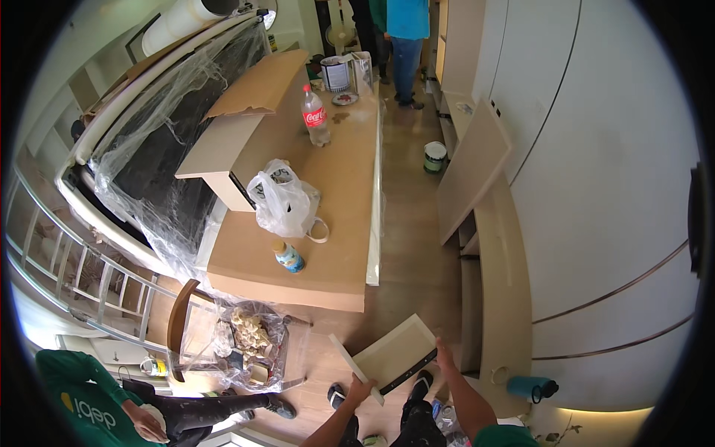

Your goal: The person applies a substance with a brush to the edges and seams of a small white drawer, using a small container to hold the material and smoothing it along the corners.

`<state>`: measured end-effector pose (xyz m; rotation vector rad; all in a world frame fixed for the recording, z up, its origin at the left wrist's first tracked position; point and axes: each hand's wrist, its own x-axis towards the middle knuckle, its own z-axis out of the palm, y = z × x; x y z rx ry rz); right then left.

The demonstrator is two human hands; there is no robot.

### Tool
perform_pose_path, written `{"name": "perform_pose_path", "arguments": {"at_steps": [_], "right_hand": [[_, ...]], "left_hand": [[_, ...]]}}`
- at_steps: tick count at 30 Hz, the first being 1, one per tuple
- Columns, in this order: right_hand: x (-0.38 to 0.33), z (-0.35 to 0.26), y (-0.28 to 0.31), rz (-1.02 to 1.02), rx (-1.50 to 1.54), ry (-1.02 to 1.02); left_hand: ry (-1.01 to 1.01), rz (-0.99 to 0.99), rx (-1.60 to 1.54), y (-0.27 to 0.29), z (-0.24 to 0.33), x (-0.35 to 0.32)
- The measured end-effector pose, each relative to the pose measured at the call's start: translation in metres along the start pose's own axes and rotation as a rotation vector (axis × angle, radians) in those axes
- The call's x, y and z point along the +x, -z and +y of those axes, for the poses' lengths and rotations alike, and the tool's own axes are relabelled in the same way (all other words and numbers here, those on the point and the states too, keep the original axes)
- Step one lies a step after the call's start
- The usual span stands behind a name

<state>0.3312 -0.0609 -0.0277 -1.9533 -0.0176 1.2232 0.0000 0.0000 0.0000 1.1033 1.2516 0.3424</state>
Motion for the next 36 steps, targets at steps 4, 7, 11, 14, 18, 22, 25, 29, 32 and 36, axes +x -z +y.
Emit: {"name": "perform_pose_path", "arguments": {"at_steps": [4, 7, 11, 14, 18, 22, 25, 29, 32, 36], "right_hand": [[0.023, 0.037, 0.004, -0.117, 0.135, 0.066], [0.065, 0.080, 0.006, -0.061, -0.051, 0.237], [0.057, 0.075, 0.010, 0.126, -0.714, 0.737], [0.012, 0.033, -0.010, 0.098, -0.104, 0.539], [-0.009, 0.010, -0.031, 0.073, 0.244, 0.751], [0.006, 0.022, -0.031, 0.015, 0.381, 0.747], [0.018, 0.026, -0.036, 0.062, 0.371, 0.886], [0.022, 0.022, -0.036, 0.212, 0.328, 1.051], [0.028, 0.025, -0.021, 0.103, 0.218, 1.098], [0.025, 0.026, -0.024, 0.011, 0.171, 1.064]], "left_hand": [[0.038, -0.027, 0.040, 0.005, 0.002, -0.006], [-0.129, 0.041, 0.195, 0.009, -0.016, -0.007], [0.141, 0.124, -0.208, 0.027, -0.040, -0.007], [0.239, 0.285, -0.296, 0.029, -0.051, -0.050], [0.320, 0.048, -0.188, 0.094, -0.272, -0.043], [0.521, -0.383, 0.523, -0.004, -0.361, -0.021], [0.419, -0.672, 0.887, -0.045, -0.391, -0.032], [0.167, -0.969, 1.252, -0.035, -0.478, -0.082], [0.024, -1.042, 1.257, -0.034, -0.532, -0.092], [0.145, -1.057, 1.308, -0.059, -0.581, -0.090]]}}
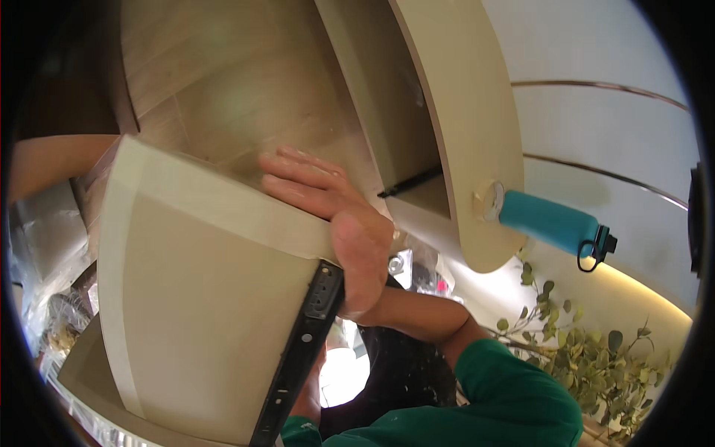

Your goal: The person applies a substance with a brush to the edges and seams of a small white drawer, using a small container to hold the material and smoothing it along the corners.

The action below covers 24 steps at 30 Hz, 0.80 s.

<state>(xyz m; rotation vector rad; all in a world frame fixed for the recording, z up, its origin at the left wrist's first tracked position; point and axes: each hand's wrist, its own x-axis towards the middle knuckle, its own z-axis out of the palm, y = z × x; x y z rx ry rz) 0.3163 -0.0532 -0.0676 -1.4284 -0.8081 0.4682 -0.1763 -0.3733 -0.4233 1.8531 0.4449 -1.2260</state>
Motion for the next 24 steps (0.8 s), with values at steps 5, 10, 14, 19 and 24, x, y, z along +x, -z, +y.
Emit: {"name": "perform_pose_path", "arguments": {"at_steps": [5, 10, 14, 19, 24], "right_hand": [[0.004, -0.007, -0.002, 0.008, -0.062, -0.043], [0.003, -0.009, -0.011, 0.038, 0.017, -0.026], [-0.002, -0.010, -0.012, 0.051, 0.090, -0.037], [-0.002, -0.010, -0.022, 0.311, 0.053, 0.054], [-0.004, -0.005, -0.017, 0.139, 0.374, -0.059]], "left_hand": [[-0.110, 0.013, 0.020, 0.014, -0.014, 0.002], [-0.063, 0.028, 0.000, 0.054, -0.007, 0.030], [-0.037, 0.055, 0.009, 0.096, -0.008, 0.059], [-0.037, 0.041, 0.085, 0.163, -0.012, 0.099], [-0.066, 0.045, 0.176, 0.236, -0.006, 0.147]]}}
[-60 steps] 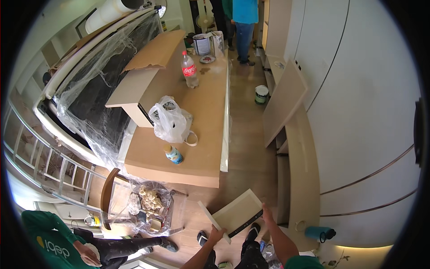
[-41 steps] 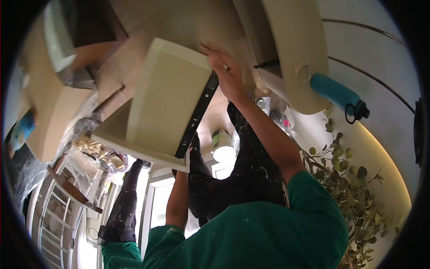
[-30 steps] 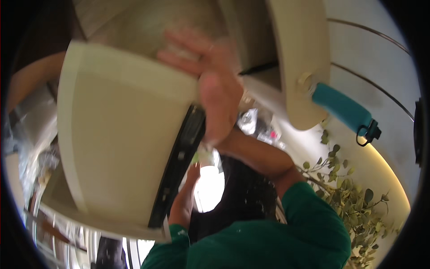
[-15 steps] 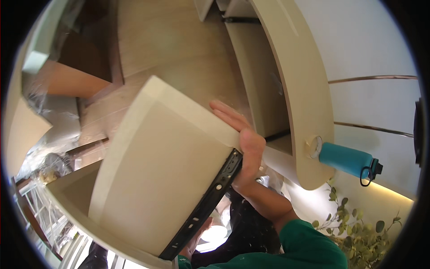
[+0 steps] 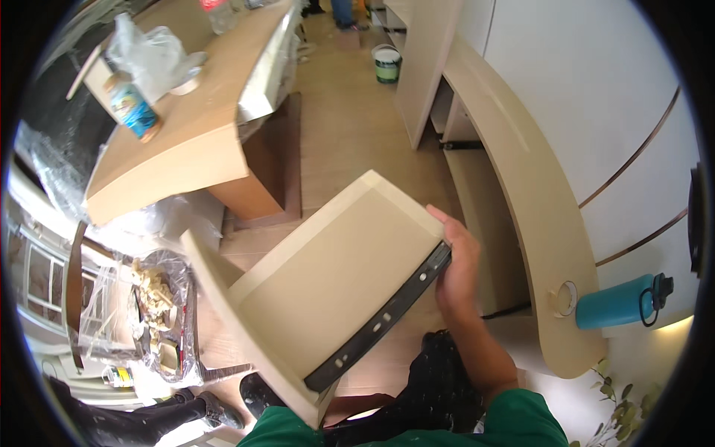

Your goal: The person applies a substance with a brush to the edges and seams of a small white drawer, using a small container to hold the material and smoothing it along the corners.

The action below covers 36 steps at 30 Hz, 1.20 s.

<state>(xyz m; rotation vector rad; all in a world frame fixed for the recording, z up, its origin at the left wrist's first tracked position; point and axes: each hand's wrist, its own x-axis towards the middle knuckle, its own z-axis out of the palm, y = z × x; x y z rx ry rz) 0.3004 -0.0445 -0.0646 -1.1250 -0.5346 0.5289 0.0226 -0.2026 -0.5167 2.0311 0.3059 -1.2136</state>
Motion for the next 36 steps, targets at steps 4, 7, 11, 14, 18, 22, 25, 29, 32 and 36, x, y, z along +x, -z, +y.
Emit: {"name": "perform_pose_path", "arguments": {"at_steps": [4, 7, 11, 14, 18, 22, 25, 29, 32, 36], "right_hand": [[0.011, -0.002, 0.011, -0.100, 0.073, -0.087], [0.019, 0.007, 0.020, -0.070, 0.049, -0.062], [0.023, 0.003, 0.026, -0.183, 0.106, -0.194], [0.016, -0.018, 0.026, -0.269, 0.124, -0.314], [0.003, -0.026, 0.024, -0.047, -0.097, 0.044], [-0.067, -0.068, 0.007, -0.020, -0.234, 0.731], [-0.165, -0.096, -0.025, -0.210, -0.236, 1.179], [-0.252, -0.081, -0.064, -0.940, -0.251, 1.188], [-0.286, -0.043, -0.136, -1.289, -0.283, 0.820], [-0.286, 0.075, -0.227, -1.201, -0.412, 0.620]], "left_hand": [[0.007, -0.016, 0.077, 0.062, 0.003, 0.013], [-0.004, -0.025, 0.124, 0.085, 0.026, -0.015], [-0.026, 0.138, 0.115, 0.105, 0.040, -0.083], [0.030, 0.452, 0.070, 0.103, 0.045, -0.171], [-0.114, 0.796, -0.275, 0.087, 0.055, -0.309], [-0.400, 1.315, -0.757, 0.058, 0.039, -0.453], [-0.320, 1.810, -0.949, 0.033, -0.026, -0.519], [0.171, 2.272, -0.791, 0.000, -0.151, -0.578], [0.770, 2.100, -0.279, -0.021, -0.232, -0.594], [0.837, 1.915, -0.477, -0.019, -0.281, -0.582]]}}
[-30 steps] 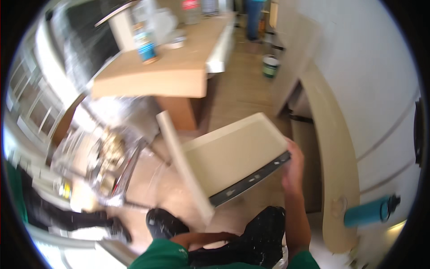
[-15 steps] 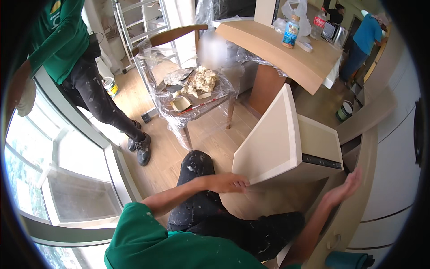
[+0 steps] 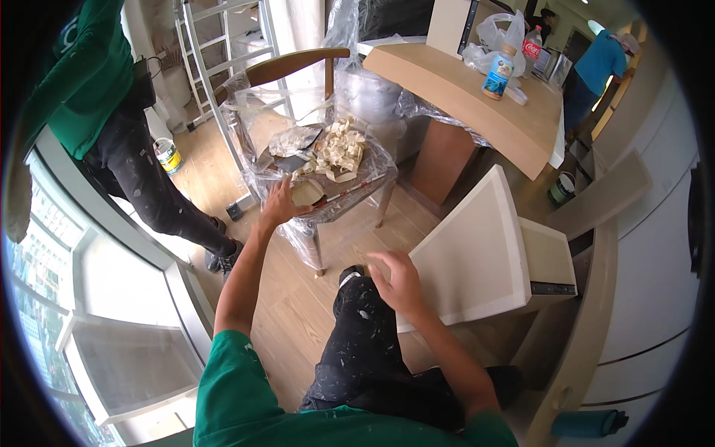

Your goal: The person applies a substance with a brush to the edges and seams of a small white drawer, using a small container to hold the material and smoothing it along the corners.

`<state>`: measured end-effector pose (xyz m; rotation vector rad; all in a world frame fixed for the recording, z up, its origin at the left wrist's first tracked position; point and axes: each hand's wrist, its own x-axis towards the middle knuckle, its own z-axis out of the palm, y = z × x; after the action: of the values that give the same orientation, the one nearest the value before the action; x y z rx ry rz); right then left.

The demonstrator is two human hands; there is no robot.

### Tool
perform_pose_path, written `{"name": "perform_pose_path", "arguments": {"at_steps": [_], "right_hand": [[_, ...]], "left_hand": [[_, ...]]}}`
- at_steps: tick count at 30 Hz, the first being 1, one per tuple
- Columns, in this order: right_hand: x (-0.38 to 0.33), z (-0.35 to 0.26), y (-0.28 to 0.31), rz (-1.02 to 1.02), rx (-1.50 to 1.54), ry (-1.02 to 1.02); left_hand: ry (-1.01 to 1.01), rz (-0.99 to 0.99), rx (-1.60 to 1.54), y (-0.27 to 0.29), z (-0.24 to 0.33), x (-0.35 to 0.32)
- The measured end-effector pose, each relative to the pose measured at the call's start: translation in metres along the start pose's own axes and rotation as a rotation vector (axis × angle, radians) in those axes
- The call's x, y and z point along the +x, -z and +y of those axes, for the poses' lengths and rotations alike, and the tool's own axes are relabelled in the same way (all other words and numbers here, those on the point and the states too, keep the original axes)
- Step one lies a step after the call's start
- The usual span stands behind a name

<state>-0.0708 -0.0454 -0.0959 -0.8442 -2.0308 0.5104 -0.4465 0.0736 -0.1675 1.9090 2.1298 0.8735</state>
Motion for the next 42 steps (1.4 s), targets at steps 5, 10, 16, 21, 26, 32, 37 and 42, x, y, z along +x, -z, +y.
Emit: {"name": "perform_pose_path", "arguments": {"at_steps": [5, 10, 16, 21, 26, 32, 37, 42], "right_hand": [[0.078, 0.104, -0.112, 0.054, -0.199, 0.003], [0.128, 0.171, -0.151, -0.002, -0.454, 0.186], [0.156, 0.198, -0.150, -0.128, -0.502, 0.321], [0.167, 0.189, -0.131, -0.251, -0.597, 0.426], [0.149, 0.184, -0.101, -0.208, -0.574, 0.444], [0.126, 0.139, -0.068, 0.167, -0.426, 0.347], [0.098, 0.026, -0.030, 0.492, 0.006, 0.146], [0.053, -0.042, 0.044, 0.144, 0.251, -0.204]], "left_hand": [[-0.048, -0.054, -0.023, -0.014, -0.022, -0.001], [-0.091, -0.039, -0.012, -0.016, -0.016, 0.005], [-0.170, 0.090, -0.028, -0.018, -0.011, 0.000], [-0.199, 0.142, -0.141, -0.022, -0.031, 0.007], [-0.227, 0.202, -0.256, -0.011, -0.026, -0.004], [-0.250, 0.172, -0.304, 0.020, -0.002, -0.017], [-0.314, 0.149, -0.314, 0.068, 0.054, -0.057], [-0.395, -0.022, -0.360, 0.119, 0.149, -0.116]]}}
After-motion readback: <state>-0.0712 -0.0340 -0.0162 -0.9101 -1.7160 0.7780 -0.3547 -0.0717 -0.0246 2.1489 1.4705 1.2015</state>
